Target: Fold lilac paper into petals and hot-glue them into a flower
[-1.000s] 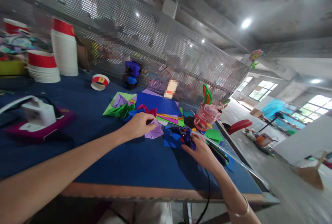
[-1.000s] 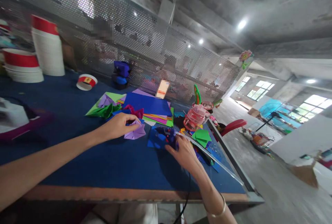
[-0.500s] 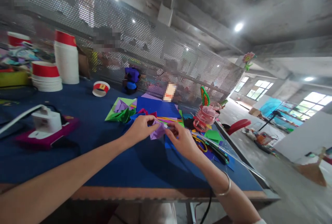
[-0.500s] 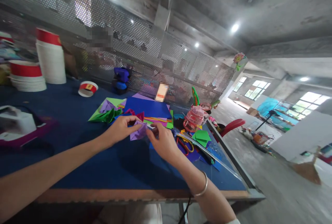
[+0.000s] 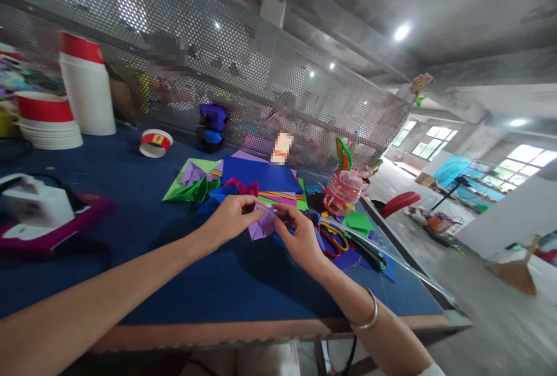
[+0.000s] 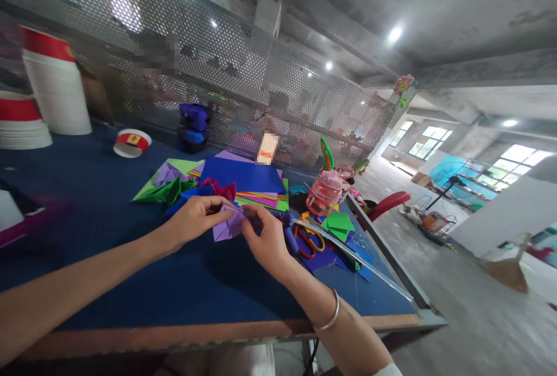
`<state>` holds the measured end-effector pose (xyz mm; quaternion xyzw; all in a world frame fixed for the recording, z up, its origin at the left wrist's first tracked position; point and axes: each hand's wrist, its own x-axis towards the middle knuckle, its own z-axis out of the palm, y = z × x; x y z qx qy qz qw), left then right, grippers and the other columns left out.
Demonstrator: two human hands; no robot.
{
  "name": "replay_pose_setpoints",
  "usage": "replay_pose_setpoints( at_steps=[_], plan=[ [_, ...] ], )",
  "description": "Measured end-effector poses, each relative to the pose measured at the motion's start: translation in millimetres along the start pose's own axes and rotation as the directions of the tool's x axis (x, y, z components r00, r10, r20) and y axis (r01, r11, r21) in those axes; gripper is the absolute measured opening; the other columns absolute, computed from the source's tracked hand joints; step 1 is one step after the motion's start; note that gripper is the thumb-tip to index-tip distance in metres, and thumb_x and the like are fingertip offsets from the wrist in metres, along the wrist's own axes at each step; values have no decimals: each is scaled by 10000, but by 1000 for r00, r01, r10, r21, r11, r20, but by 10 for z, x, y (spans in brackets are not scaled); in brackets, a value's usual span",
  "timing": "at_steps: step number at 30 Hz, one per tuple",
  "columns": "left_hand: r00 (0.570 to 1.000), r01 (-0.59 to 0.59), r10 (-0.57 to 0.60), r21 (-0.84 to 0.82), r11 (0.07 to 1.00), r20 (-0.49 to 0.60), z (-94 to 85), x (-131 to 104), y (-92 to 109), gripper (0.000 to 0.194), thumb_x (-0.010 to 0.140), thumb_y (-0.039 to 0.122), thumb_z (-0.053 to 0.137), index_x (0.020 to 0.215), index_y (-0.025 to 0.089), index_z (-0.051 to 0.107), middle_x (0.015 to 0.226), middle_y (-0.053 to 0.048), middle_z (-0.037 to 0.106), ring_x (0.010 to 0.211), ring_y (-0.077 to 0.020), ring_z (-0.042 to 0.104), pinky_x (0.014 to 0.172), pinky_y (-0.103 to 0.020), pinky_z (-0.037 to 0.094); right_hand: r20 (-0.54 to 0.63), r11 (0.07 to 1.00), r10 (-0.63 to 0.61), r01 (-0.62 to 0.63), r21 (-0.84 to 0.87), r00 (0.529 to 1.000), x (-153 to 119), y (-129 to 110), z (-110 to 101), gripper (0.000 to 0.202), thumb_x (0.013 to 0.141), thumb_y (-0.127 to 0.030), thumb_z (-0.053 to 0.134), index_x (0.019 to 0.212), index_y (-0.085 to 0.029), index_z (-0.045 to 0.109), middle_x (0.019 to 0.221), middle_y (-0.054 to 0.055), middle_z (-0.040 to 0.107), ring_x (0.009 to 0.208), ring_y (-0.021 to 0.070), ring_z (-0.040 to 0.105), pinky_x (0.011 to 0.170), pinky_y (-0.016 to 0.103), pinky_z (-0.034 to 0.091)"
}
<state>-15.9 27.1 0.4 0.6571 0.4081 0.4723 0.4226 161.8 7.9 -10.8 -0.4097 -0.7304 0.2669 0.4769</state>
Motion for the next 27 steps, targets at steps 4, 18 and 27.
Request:
replay_pose_setpoints(
  at_steps=[4, 18, 27],
  plan=[
    [1000, -20, 19, 12, 1000, 17, -14, 17, -38, 307, 696, 417, 653, 821, 146, 727, 746, -39, 732, 660, -182, 646, 616, -269, 498, 13, 998, -55, 55, 16, 998, 6, 40, 2, 239, 856, -227, 552, 1074, -185, 640, 973, 51, 697, 876, 167, 655, 732, 271, 534],
    [997, -69, 73, 108, 992, -30, -17, 6, 15, 289, 720, 390, 629, 837, 150, 739, 770, -51, 747, 703, -204, 671, 686, -298, 520, 4, 999, -36, 36, 34, 999, -11, 15, 12, 235, 879, -263, 541, 1088, -199, 627, 972, 45, 709, 853, 164, 669, 754, 283, 550],
    [996, -91, 92, 63, 994, 1, -12, -8, 23, 268, 708, 360, 630, 840, 158, 748, 795, -49, 758, 723, -209, 678, 695, -300, 526, -6, 976, -191, 189, -106, 982, 2, 14, -42, 185, 835, -194, 523, 937, -194, 677, 873, 32, 708, 771, 153, 654, 710, 268, 524]
  ],
)
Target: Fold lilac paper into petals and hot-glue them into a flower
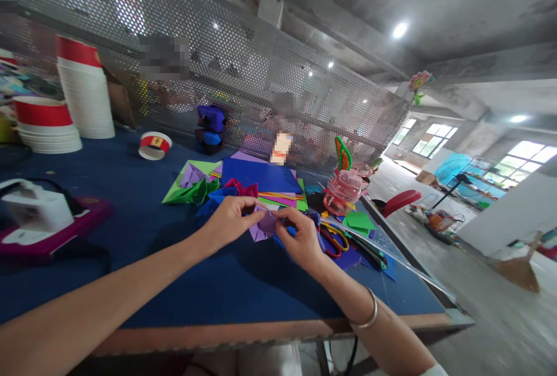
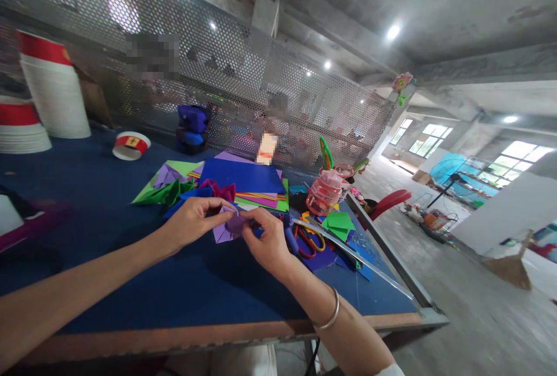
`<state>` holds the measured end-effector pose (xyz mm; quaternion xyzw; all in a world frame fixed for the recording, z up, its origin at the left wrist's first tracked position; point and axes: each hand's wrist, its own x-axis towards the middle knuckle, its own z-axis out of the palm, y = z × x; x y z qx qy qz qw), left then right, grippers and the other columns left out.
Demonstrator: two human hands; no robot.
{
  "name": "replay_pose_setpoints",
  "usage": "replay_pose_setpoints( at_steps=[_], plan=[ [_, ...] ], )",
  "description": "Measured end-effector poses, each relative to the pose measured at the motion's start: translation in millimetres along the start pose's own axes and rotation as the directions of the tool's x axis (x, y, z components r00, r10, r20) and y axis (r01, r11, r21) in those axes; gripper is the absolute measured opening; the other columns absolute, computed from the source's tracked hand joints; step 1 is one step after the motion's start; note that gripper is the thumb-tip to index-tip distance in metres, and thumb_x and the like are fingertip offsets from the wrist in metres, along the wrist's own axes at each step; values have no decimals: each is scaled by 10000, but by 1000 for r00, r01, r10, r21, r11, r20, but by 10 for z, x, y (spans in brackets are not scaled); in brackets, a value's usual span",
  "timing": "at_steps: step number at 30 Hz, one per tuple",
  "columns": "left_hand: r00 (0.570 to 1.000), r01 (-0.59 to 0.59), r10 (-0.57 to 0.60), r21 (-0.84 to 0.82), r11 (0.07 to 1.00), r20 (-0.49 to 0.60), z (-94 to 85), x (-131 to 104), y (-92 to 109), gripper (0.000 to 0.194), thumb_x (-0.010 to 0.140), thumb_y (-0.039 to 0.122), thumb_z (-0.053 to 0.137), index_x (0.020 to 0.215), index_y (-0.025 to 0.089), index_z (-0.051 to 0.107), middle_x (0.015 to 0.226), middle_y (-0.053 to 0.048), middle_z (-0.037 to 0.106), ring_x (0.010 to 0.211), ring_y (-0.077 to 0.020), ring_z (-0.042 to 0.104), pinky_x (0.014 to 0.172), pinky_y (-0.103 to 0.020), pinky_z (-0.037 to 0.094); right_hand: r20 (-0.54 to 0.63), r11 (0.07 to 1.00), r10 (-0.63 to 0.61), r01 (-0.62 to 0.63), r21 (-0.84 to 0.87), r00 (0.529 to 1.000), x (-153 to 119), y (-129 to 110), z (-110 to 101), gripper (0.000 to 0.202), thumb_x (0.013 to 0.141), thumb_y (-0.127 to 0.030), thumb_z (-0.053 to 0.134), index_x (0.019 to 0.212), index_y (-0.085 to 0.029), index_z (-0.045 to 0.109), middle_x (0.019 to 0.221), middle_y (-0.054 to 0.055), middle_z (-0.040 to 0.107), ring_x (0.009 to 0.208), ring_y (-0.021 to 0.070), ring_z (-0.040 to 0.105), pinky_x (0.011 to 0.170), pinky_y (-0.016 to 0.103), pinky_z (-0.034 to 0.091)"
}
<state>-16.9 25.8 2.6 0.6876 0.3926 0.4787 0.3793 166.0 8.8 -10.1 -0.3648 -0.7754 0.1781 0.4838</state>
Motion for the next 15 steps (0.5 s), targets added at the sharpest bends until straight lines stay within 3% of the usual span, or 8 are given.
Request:
replay_pose_setpoints(
  at_steps=[5, 8, 10, 15],
  plan=[
    [999, 8, -10, 64, 998, 33, -5, 1, -6, 269, 727, 357, 604, 833, 153, 744, 746, -38, 744, 697, -203, 671, 672, -288, 514, 83, 993, -81, 88, -80, 993, 20, -34, -77, 181, 837, -190, 510, 905, -209, 677, 894, 40, 699, 825, 161, 642, 771, 282, 507],
    [999, -42, 39, 199, 979, 21, -9, -24, 22, 245, 757, 343, 587, 823, 159, 734, 734, -33, 730, 697, -198, 664, 655, -275, 496, 115, 994, 97, -101, 30, 989, 53, -27, -97, 187, 866, -290, 512, 870, -205, 678, 823, 22, 688, 757, 147, 623, 722, 267, 501],
    [992, -127, 123, 272, 954, 33, -4, -52, 55, 226, 791, 324, 564, 822, 170, 727, 782, -37, 733, 742, -197, 668, 669, -266, 486, 139, 945, 248, -271, 181, 959, 81, -9, -99, 269, 872, -404, 532, 772, -192, 663, 721, 8, 658, 670, 128, 594, 663, 252, 490],
    [954, -300, 284, 300, 905, 98, 14, -98, 110, 204, 845, 278, 535, 805, 178, 708, 839, -47, 729, 786, -183, 666, 736, -270, 486, 295, 770, 378, -475, 425, 877, 130, 22, -130, 381, 678, -536, 758, 653, -170, 652, 626, -19, 605, 581, 90, 551, 637, 238, 489]
  ],
)
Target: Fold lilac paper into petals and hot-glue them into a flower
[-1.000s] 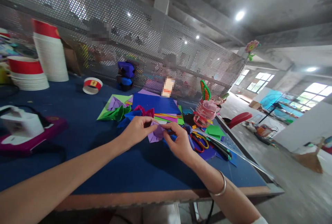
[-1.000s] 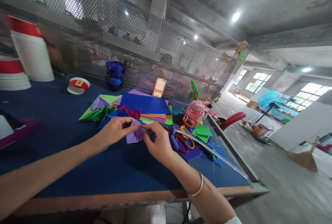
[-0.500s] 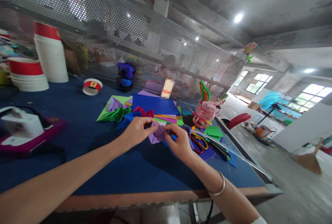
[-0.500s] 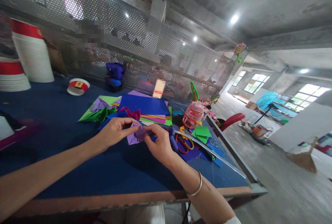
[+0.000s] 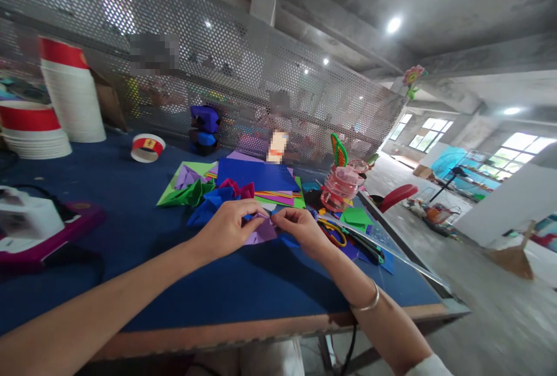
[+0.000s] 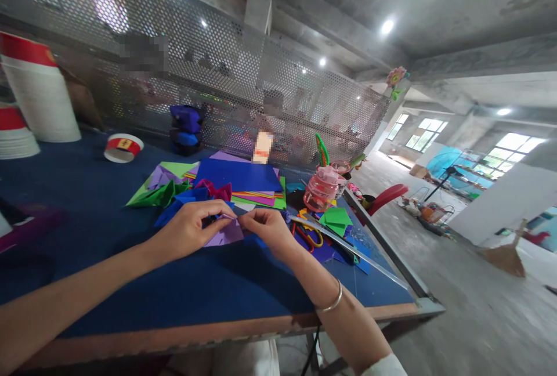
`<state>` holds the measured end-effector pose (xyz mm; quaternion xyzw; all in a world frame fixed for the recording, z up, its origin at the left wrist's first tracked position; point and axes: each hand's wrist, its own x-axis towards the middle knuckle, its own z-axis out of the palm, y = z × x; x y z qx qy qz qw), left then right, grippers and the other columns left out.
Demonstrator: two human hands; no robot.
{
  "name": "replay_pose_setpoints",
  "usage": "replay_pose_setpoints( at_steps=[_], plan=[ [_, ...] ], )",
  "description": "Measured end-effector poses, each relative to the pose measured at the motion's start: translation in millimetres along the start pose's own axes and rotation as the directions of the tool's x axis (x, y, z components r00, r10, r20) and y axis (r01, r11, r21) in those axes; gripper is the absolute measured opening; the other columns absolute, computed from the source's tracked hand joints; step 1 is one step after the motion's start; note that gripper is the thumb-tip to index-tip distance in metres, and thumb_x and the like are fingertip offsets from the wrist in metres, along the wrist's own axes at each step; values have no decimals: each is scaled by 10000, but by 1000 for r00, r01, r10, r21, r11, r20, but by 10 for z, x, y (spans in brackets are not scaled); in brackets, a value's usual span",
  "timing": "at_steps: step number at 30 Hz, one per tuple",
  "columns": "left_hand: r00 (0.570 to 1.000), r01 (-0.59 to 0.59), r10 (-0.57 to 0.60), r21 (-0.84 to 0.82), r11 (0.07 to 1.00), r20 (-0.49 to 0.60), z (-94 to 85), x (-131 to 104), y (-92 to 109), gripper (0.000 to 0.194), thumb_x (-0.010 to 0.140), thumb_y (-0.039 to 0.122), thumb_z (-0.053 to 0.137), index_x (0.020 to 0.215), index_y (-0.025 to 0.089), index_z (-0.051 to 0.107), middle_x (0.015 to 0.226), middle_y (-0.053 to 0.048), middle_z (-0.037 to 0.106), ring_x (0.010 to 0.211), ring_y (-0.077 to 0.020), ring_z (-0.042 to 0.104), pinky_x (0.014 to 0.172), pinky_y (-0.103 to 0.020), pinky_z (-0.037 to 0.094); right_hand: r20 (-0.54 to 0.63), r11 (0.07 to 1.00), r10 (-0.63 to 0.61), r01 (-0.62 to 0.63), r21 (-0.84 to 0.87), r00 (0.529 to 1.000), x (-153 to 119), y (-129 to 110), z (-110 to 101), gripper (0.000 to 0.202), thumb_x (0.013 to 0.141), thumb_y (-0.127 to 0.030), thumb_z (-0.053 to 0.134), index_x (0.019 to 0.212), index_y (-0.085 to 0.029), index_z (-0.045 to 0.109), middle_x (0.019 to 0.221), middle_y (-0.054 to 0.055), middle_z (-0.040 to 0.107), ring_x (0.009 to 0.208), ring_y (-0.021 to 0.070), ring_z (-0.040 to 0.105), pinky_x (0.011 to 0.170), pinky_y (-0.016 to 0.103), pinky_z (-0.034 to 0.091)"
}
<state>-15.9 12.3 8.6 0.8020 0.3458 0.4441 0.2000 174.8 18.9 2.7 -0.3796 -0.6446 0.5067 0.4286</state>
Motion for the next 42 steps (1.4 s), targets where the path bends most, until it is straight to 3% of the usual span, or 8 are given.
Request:
replay_pose_setpoints(
  at_steps=[4, 14, 20, 24, 29, 35, 42],
  plan=[
    [999, -50, 50, 5, 999, 16, -1, -1, -10, 185, 854, 252, 540, 797, 183, 702, 824, -41, 725, 778, -178, 663, 739, -276, 485, 25, 1000, 3, -3, -22, 1000, -4, -8, -31, 385, 645, -540, 780, 697, -170, 689, 665, -10, 642, 601, 96, 566, 647, 244, 483],
    [996, -84, 84, 26, 996, -18, 12, -15, -17, 180, 847, 221, 539, 773, 174, 696, 789, -36, 724, 741, -162, 664, 712, -255, 487, -41, 899, -225, 191, -395, 974, -74, 25, 34, 229, 815, -377, 635, 739, -166, 679, 658, -11, 645, 608, 111, 552, 599, 223, 434],
    [997, -66, 67, 31, 997, -39, 31, -22, -37, 182, 828, 231, 543, 767, 180, 707, 777, -32, 732, 734, -173, 676, 691, -261, 494, -38, 748, -395, 297, -593, 918, -108, 41, 91, 143, 846, -250, 585, 756, -173, 664, 690, 5, 651, 638, 123, 570, 631, 230, 452],
    [998, -40, 42, 32, 999, -45, 54, -21, -58, 188, 822, 238, 540, 762, 181, 709, 788, -32, 739, 743, -180, 683, 689, -266, 502, 18, 597, -493, 354, -720, 870, -120, 65, 111, 140, 862, -184, 546, 756, -186, 637, 711, 22, 643, 670, 144, 579, 661, 251, 461],
    [998, 20, -17, 48, 999, -65, 74, -33, -67, 198, 822, 236, 531, 811, 182, 721, 829, -35, 743, 766, -185, 683, 682, -266, 508, 63, 437, -581, 376, -817, 812, -121, 93, 136, 173, 919, -189, 492, 799, -187, 617, 798, 61, 648, 793, 190, 589, 741, 298, 465],
    [997, -19, 27, 107, 994, -76, 89, -46, -21, 197, 832, 212, 516, 784, 189, 706, 801, -27, 724, 760, -179, 672, 665, -258, 492, 3, 555, -509, 330, -763, 861, -88, 128, 134, 140, 884, -106, 529, 837, -183, 636, 822, 50, 678, 794, 179, 619, 724, 277, 465],
    [994, -66, 81, 177, 982, -79, 119, -43, -38, 187, 861, 211, 507, 815, 178, 684, 806, -29, 703, 786, -177, 658, 715, -275, 474, -8, 585, -506, 336, -738, 863, -88, 96, 138, 108, 860, -119, 560, 846, -174, 651, 827, 54, 688, 784, 179, 627, 724, 282, 469]
  ],
)
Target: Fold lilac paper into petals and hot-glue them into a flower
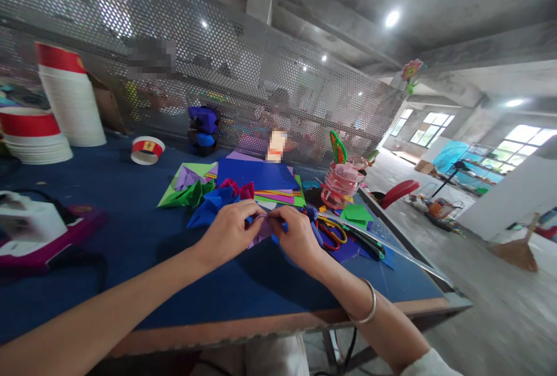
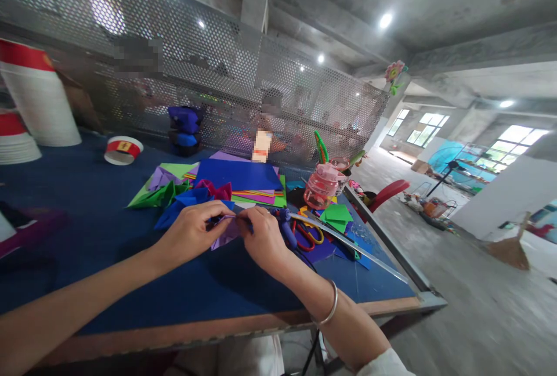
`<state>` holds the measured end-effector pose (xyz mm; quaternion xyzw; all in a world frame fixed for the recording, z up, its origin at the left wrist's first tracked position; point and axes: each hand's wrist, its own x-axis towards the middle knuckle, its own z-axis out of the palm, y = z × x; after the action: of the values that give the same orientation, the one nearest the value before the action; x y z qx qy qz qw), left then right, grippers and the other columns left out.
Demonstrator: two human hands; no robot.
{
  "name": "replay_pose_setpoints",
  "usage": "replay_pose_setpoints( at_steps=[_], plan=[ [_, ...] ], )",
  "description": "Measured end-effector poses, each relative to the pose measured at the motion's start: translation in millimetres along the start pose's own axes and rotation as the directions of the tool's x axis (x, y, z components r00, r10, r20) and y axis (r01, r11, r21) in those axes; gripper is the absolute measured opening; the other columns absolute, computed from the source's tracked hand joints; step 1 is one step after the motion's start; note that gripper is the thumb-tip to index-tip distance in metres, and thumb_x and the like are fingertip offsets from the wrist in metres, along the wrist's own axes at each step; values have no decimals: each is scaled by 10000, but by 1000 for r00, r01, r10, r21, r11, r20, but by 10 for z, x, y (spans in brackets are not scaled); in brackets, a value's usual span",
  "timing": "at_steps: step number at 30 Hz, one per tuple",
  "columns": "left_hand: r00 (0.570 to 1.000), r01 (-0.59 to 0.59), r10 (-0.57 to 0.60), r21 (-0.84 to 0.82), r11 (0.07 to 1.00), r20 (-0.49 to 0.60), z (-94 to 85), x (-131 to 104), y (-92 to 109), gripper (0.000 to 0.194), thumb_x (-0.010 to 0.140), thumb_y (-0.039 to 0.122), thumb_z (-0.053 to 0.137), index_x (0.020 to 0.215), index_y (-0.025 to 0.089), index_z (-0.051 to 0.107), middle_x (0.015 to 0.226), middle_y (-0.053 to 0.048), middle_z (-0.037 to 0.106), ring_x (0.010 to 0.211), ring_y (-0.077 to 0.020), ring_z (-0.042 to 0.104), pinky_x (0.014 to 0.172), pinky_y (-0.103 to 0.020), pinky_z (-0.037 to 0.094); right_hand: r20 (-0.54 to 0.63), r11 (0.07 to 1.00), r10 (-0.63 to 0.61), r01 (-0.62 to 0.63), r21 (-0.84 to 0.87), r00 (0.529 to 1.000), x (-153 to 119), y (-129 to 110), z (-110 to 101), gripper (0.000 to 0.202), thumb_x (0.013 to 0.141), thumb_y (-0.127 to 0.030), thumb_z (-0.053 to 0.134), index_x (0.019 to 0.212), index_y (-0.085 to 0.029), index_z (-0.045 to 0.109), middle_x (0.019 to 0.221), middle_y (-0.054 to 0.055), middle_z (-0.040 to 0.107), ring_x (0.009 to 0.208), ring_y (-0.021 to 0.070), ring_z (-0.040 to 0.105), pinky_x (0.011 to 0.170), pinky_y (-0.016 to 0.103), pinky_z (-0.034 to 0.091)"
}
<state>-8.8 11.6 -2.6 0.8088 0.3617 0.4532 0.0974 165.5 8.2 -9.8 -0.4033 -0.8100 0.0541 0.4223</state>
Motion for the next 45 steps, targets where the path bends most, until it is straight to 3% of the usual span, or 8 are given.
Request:
replay_pose_setpoints(
  at_steps=[6, 11, 19, 24, 30, 34, 37, 45],
  plan=[
    [1000, 17, -17, 3, 1000, -1, 29, -31, -1, 165, 849, 197, 509, 794, 186, 664, 789, -26, 682, 783, -172, 642, 717, -272, 464, 12, 999, 26, -25, -36, 1000, 0, -5, 17, 87, 832, -123, 550, 820, -186, 609, 793, 38, 662, 733, 168, 602, 690, 276, 467],
    [999, 39, -39, -7, 999, 4, 26, -44, 32, 157, 841, 218, 509, 814, 183, 660, 819, -42, 678, 799, -184, 640, 722, -285, 473, -7, 991, 7, -8, -131, 1000, -29, 9, 74, 71, 828, -130, 540, 851, -187, 574, 837, 54, 652, 813, 202, 605, 737, 313, 473],
    [997, 69, -71, 42, 997, 37, 8, -13, 5, 139, 791, 177, 505, 799, 190, 644, 795, -26, 674, 777, -183, 638, 708, -287, 470, -29, 995, 1, -4, -95, 1000, -62, -12, 109, 85, 848, -133, 526, 883, -193, 575, 879, 59, 648, 875, 211, 602, 784, 334, 482],
    [997, 82, -82, 59, 995, 8, -17, -4, 11, 122, 778, 202, 516, 771, 196, 637, 784, -24, 678, 747, -182, 642, 682, -280, 476, -34, 998, 61, -61, 19, 998, -48, -41, 113, 47, 835, -177, 568, 877, -194, 580, 872, 51, 657, 832, 190, 615, 753, 312, 493],
    [967, 241, -245, -65, 968, -69, -67, 47, -21, 107, 746, 232, 544, 776, 204, 643, 741, 1, 698, 681, -169, 643, 666, -268, 507, 34, 968, 177, -180, 173, 984, -51, -126, 76, 329, 832, -258, 603, 1142, -176, 529, 939, 55, 673, 818, 179, 641, 743, 307, 504],
    [950, 290, -305, -172, 941, -65, -62, 68, -66, 140, 744, 277, 546, 795, 192, 644, 757, -5, 702, 696, -177, 656, 696, -283, 524, 122, 945, 255, -274, 179, 959, -43, -151, 49, 198, 861, -289, 574, 1022, -173, 569, 739, -2, 631, 663, 153, 598, 616, 263, 454],
    [947, 294, -312, -181, 938, -75, -64, 72, -70, 157, 739, 304, 544, 786, 188, 640, 758, -15, 697, 715, -187, 654, 733, -307, 527, 191, 923, 293, -330, 197, 937, -49, -123, 77, 165, 869, -337, 582, 890, -173, 585, 698, -10, 615, 603, 131, 560, 549, 239, 413],
    [941, 295, -324, -236, 926, -98, -69, 74, -69, 142, 750, 313, 524, 783, 189, 585, 753, -12, 654, 703, -174, 632, 684, -296, 521, 240, 846, 300, -374, 379, 923, -83, -57, 199, 196, 895, -345, 553, 1012, -190, 584, 741, 3, 677, 648, 142, 638, 555, 228, 468]
  ],
)
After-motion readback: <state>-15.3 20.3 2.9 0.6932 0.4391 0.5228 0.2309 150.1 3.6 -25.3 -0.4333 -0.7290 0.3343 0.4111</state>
